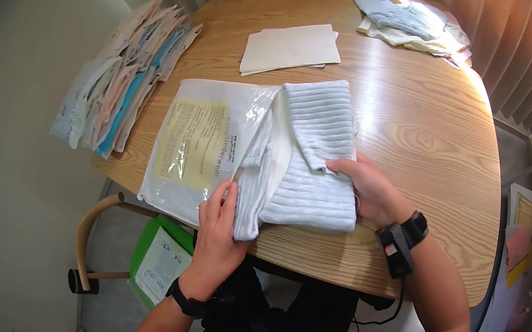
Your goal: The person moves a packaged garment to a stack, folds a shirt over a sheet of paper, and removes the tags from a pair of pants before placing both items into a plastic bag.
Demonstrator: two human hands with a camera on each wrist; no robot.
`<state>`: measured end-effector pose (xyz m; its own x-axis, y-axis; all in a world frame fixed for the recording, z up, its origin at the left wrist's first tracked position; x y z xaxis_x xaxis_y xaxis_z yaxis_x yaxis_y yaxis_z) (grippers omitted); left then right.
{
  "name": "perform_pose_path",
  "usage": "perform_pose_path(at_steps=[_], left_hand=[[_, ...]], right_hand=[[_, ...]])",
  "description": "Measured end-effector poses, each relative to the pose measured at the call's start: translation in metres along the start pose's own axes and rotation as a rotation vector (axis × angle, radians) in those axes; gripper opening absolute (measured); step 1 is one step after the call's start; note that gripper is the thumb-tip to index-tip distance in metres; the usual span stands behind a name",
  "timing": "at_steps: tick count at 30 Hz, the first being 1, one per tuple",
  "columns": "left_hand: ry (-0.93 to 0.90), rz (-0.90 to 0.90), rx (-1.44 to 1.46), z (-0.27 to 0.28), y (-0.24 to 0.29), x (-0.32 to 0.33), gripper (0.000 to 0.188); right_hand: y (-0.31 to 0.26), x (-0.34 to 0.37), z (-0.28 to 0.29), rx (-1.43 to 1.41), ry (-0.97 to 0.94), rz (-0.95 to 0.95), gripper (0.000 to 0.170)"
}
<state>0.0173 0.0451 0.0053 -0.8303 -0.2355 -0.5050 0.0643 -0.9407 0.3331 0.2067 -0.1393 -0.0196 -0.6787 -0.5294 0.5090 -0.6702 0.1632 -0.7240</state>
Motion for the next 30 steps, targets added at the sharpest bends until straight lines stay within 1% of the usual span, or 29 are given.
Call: perform_pose_path(at_steps=[1, 3, 4, 6, 7, 8, 12, 14, 15, 17, 19, 20, 22, 23, 25, 26, 28, 29, 30], left_hand=[[-0.010, -0.005, 0.017, 0.001, 0.001, 0.000, 0.079], [-0.024, -0.009, 0.036, 0.002, 0.002, -0.001, 0.080], [-0.032, -0.039, -0.004, 0.002, 0.001, -0.002, 0.081], [-0.047, -0.070, -0.043, 0.005, 0.000, -0.002, 0.082], [-0.079, -0.022, 0.016, 0.008, 0.001, -0.004, 0.082], [-0.110, 0.025, 0.075, 0.010, 0.000, -0.005, 0.082], [-0.170, 0.052, 0.143, 0.020, -0.004, -0.008, 0.081], [-0.198, 0.125, 0.260, 0.023, -0.002, -0.010, 0.074], [-0.198, 0.125, 0.260, 0.022, -0.003, -0.010, 0.074], [-0.160, 0.148, 0.267, 0.018, -0.009, -0.007, 0.066], [-0.132, 0.122, 0.221, 0.013, -0.008, -0.005, 0.064], [-0.103, 0.096, 0.175, 0.010, -0.006, -0.005, 0.061], [-0.082, 0.097, 0.158, 0.005, -0.001, -0.007, 0.060], [-0.063, 0.097, 0.139, 0.004, 0.001, -0.007, 0.058], [-0.042, 0.075, 0.104, -0.005, 0.002, -0.005, 0.058], [-0.020, 0.052, 0.068, -0.007, 0.002, -0.005, 0.058], [-0.019, 0.061, 0.089, -0.007, 0.004, -0.007, 0.056], [-0.020, 0.071, 0.110, -0.008, 0.004, -0.007, 0.054], [-0.023, 0.072, 0.111, -0.008, 0.003, -0.006, 0.054]], right_hand=[[0.004, -0.002, 0.000, -0.001, 0.000, 0.001, 0.041], [0.008, -0.005, -0.002, 0.055, 0.021, 0.181, 0.040], [0.009, -0.004, -0.003, 0.053, 0.022, 0.180, 0.040], [0.008, -0.001, -0.005, 0.332, 0.003, 0.489, 0.042], [0.007, -0.003, -0.003, 0.403, -0.016, 0.534, 0.046], [0.007, -0.004, -0.002, 0.402, -0.014, 0.533, 0.046], [0.009, -0.005, -0.002, 0.358, -0.031, 0.483, 0.049], [0.008, -0.005, -0.002, 0.351, -0.046, 0.464, 0.050], [0.008, -0.005, -0.002, 0.356, -0.048, 0.469, 0.052], [0.008, -0.003, -0.004, 0.362, -0.052, 0.473, 0.054], [0.006, 0.001, -0.007, 0.331, 0.075, 0.507, 0.059], [0.008, 0.000, -0.006, 0.332, 0.074, 0.507, 0.059], [0.010, -0.004, -0.001, 0.499, 0.227, 0.660, 0.065], [0.014, -0.006, -0.001, 0.499, 0.226, 0.658, 0.065], [0.017, -0.006, -0.003, 0.510, 0.293, 0.850, 0.071], [0.017, -0.003, -0.004, 0.511, 0.293, 0.851, 0.071], [0.010, 0.014, -0.010, 0.891, 0.490, 1.324, 0.070], [0.007, 0.019, -0.013, 0.893, 0.492, 1.321, 0.070], [0.004, 0.027, -0.018, 0.894, 0.474, 1.409, 0.062]])
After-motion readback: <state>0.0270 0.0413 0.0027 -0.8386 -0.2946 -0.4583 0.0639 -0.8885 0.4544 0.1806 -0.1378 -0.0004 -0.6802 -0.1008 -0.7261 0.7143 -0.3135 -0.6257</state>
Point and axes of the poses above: each hand's wrist, its own x-axis away from the middle knuckle, its own z-axis out of the back of the hand, y = z × x, the point moved 2 cm from there along -x, towards the middle knuckle, and after that the axes turned 13 degrees about y, right-handed, at the moved point
